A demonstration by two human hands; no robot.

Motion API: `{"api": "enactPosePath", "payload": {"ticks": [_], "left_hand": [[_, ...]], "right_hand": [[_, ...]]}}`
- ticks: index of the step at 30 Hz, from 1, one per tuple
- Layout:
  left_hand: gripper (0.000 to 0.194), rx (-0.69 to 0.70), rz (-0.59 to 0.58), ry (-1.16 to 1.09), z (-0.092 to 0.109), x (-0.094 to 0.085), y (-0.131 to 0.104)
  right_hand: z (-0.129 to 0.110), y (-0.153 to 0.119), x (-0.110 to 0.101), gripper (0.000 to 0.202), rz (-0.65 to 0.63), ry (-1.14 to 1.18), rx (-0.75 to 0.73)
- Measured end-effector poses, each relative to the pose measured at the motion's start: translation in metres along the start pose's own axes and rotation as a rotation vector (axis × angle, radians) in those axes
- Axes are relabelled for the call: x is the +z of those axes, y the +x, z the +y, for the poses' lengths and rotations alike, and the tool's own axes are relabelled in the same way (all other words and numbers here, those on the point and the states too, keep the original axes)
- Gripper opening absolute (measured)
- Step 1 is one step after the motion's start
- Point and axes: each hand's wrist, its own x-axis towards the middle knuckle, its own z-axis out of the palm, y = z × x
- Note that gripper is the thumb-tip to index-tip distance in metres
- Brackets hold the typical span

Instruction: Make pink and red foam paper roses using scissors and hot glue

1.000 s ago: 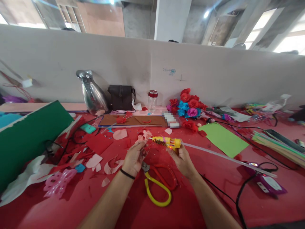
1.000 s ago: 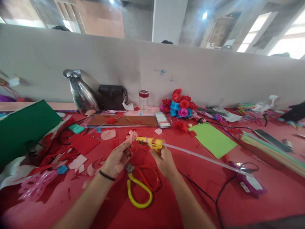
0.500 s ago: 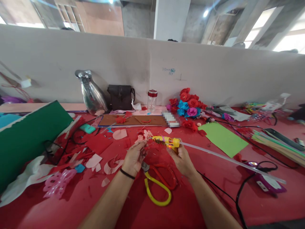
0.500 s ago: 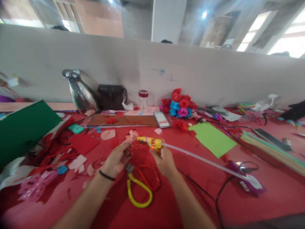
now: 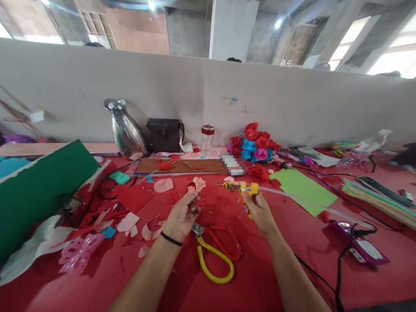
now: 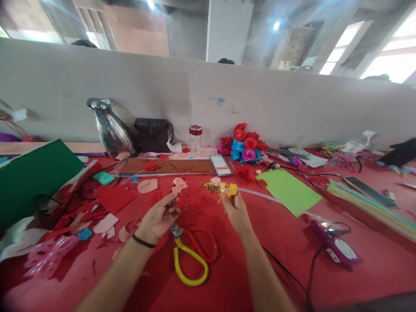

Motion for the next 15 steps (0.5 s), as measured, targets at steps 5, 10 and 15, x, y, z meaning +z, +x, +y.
{"api": "enactPosePath", "payload": {"ticks": [5, 10, 15], "left_hand": [[0.010, -0.058, -0.026, 0.004, -0.004, 0.000, 0.000], [0.007, -0.077, -0.057, 0.011, -0.007, -0.001, 0.002], [0.006, -0.086, -0.061, 0.034, -0.008, -0.002, 0.003]], "right_hand": [[-0.009, -0.007, 0.006, 0.038, -0.173, 0.139, 0.070], [-0.013, -0.009, 0.012, 0.039, -0.183, 0.189, 0.072], [-0.012, -0.008, 0.012, 0.037, -0.194, 0.207, 0.061]]}}
